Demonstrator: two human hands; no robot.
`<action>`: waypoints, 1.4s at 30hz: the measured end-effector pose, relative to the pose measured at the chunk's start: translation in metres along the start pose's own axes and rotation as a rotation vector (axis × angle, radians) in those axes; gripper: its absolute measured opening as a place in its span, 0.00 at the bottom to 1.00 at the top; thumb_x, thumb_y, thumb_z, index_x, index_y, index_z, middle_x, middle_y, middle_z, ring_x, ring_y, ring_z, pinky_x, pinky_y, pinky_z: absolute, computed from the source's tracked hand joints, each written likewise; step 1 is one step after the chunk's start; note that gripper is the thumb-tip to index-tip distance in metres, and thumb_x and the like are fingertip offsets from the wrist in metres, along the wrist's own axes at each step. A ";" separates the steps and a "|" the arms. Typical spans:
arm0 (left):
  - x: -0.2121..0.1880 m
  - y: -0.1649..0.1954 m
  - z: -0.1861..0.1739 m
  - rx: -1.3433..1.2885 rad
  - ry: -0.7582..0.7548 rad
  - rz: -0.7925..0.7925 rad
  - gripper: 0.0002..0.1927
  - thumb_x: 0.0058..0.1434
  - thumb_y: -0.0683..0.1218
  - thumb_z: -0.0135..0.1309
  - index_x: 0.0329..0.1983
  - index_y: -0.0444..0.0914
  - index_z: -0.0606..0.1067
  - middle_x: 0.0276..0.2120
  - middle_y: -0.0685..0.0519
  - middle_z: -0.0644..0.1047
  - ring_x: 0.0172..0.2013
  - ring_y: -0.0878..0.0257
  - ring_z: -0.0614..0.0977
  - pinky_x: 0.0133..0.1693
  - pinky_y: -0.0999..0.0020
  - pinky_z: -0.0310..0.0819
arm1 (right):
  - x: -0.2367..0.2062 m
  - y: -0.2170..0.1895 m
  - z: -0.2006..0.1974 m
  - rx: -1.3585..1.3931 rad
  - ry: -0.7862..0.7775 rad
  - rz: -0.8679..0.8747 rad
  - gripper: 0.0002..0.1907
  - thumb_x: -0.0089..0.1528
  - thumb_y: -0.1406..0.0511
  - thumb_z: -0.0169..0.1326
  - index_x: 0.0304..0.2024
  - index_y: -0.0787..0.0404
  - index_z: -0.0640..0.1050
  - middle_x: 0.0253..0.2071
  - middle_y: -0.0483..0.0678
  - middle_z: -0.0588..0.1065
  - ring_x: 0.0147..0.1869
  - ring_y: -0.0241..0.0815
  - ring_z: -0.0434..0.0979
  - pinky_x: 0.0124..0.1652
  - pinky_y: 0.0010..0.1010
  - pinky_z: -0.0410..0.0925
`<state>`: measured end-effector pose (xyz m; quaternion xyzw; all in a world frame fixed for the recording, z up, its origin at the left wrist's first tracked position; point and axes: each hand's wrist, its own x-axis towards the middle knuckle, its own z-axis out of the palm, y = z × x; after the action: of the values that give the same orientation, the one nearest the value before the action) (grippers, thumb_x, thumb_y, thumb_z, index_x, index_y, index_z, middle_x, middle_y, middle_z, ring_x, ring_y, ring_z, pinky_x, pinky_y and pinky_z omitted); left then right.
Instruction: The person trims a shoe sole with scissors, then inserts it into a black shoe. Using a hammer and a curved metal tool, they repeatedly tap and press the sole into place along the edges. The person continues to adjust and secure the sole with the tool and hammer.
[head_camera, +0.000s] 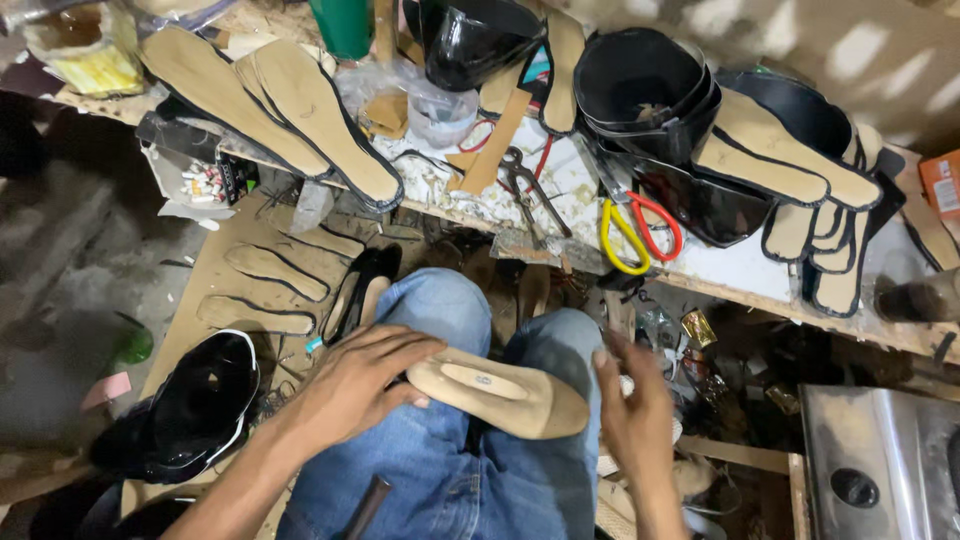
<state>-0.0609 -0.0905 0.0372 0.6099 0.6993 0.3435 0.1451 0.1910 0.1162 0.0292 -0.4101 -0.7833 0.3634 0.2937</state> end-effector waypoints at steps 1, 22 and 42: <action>0.000 0.000 -0.001 -0.044 -0.013 -0.046 0.31 0.48 0.50 0.67 0.57 0.38 0.76 0.53 0.48 0.80 0.54 0.50 0.78 0.55 0.58 0.70 | 0.015 -0.015 -0.001 -0.003 -0.006 -0.058 0.21 0.67 0.62 0.54 0.60 0.65 0.76 0.55 0.55 0.77 0.58 0.46 0.78 0.55 0.34 0.70; -0.040 -0.042 -0.016 -0.202 0.005 -0.507 0.25 0.60 0.54 0.58 0.61 0.47 0.78 0.55 0.48 0.80 0.57 0.53 0.80 0.57 0.62 0.70 | 0.302 -0.137 0.149 0.204 -0.008 -0.428 0.25 0.62 0.58 0.66 0.55 0.64 0.74 0.50 0.51 0.73 0.48 0.42 0.76 0.48 0.32 0.71; 0.290 -0.006 -0.018 0.321 0.510 -0.002 0.25 0.53 0.41 0.61 0.56 0.38 0.75 0.67 0.33 0.63 0.60 0.36 0.68 0.59 0.49 0.65 | 0.192 -0.062 0.007 0.448 -0.080 -0.410 0.11 0.64 0.69 0.62 0.44 0.67 0.75 0.58 0.47 0.72 0.49 0.32 0.73 0.50 0.25 0.70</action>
<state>-0.1390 0.1806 0.1089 0.5184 0.7591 0.3706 -0.1332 0.0647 0.2536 0.1068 -0.1540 -0.7611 0.4762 0.4127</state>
